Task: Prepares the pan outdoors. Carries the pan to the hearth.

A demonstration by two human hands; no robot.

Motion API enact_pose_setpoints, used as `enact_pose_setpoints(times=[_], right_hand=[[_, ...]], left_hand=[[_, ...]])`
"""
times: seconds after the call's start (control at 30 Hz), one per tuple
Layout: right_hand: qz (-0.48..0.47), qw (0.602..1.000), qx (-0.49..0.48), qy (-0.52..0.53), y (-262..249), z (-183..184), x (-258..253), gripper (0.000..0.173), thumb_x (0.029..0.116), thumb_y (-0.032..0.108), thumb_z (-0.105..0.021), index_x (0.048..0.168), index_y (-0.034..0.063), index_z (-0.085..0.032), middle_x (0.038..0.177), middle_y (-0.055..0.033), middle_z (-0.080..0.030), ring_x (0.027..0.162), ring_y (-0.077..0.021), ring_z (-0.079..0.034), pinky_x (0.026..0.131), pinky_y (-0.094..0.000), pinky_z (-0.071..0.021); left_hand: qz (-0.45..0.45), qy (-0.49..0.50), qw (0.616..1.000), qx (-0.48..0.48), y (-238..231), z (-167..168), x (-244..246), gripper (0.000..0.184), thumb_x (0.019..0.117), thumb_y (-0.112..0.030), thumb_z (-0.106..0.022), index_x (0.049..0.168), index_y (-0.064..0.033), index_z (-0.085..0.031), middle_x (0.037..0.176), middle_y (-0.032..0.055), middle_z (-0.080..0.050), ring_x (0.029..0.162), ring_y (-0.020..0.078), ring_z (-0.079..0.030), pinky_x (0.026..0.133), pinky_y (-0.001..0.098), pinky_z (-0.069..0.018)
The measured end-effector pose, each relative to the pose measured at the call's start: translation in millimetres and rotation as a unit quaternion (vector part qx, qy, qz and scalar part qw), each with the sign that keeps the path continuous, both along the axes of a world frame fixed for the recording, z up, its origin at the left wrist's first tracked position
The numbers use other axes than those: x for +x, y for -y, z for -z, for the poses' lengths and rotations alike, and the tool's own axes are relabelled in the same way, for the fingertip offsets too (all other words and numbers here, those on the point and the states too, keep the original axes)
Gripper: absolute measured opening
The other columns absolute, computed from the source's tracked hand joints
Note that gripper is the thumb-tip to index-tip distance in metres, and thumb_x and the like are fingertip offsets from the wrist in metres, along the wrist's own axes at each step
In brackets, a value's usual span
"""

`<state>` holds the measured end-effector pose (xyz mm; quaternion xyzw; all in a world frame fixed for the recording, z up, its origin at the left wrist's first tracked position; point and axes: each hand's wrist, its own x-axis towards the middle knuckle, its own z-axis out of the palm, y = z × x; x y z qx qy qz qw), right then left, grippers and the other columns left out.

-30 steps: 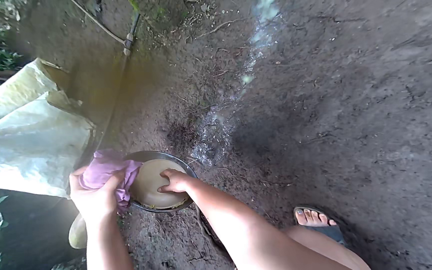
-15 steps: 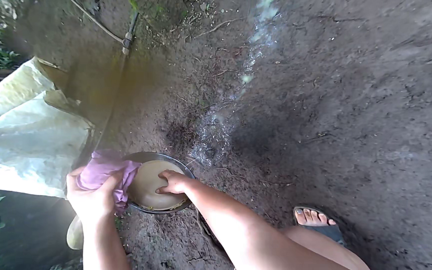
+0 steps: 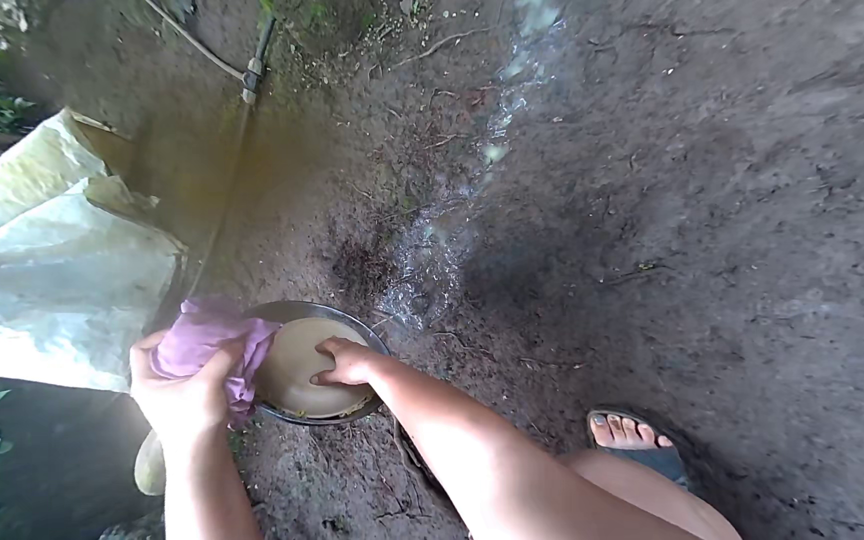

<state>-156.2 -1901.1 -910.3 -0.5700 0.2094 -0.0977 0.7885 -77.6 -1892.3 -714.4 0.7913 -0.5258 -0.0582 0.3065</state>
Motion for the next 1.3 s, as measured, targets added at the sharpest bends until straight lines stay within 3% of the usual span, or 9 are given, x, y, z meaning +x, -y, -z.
enact_pose_setpoints(times=[1.3], right_hand=[[-0.001, 1.000, -0.001, 0.008, -2.6, -1.6, 5.1, 0.073, 0.0972, 0.040, -0.070, 0.155, 0.0056, -0.040, 0.161, -0.0212, -0.036, 0.150, -0.0331, -0.034, 0.122, -0.0514, -0.0289]], left_hand=[[-0.004, 0.003, 1.000, 0.014, 0.8, -5.0, -3.1, 0.071, 0.0569, -0.012, -0.080, 0.121, -0.0081, -0.051, 0.101, -0.0028, -0.066, 0.091, 0.0028, -0.067, 0.078, 0.0250, -0.0586]])
